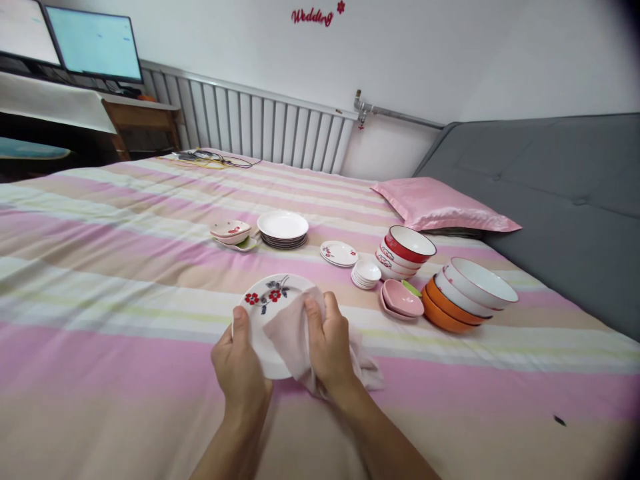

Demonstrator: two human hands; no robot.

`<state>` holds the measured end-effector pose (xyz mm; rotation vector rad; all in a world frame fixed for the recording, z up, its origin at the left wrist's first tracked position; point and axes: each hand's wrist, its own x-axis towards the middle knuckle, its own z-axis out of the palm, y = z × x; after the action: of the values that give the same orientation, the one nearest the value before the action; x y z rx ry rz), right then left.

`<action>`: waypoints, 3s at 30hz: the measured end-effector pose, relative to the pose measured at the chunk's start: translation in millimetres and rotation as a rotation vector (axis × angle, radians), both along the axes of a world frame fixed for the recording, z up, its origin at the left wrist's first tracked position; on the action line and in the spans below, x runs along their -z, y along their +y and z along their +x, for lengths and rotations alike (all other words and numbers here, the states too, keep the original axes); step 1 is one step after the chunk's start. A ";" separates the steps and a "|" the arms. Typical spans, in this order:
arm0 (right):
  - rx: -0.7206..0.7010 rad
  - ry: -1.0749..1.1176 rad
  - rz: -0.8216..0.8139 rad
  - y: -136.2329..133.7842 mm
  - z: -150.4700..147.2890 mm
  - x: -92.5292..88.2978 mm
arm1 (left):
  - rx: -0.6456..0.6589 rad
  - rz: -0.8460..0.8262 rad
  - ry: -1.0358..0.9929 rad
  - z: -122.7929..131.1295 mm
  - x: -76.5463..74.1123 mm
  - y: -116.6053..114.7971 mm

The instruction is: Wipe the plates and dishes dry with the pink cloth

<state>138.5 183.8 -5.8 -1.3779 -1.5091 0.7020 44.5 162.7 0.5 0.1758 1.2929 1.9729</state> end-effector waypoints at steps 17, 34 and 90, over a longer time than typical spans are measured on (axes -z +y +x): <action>-0.020 0.164 0.072 7.9 5.8 7.5 | 0.035 0.155 0.122 20.5 0.5 -6.1; -0.670 -0.473 -0.034 16.0 78.2 -29.9 | 1.206 0.028 0.288 -20.9 -8.0 -11.2; 0.094 0.088 -0.023 -13.1 -25.3 12.9 | -0.240 -0.106 0.085 15.5 3.3 -0.2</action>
<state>113.3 170.7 -18.7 -1.4078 -1.3625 0.7135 60.0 162.5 -2.9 0.0547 1.5297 2.1091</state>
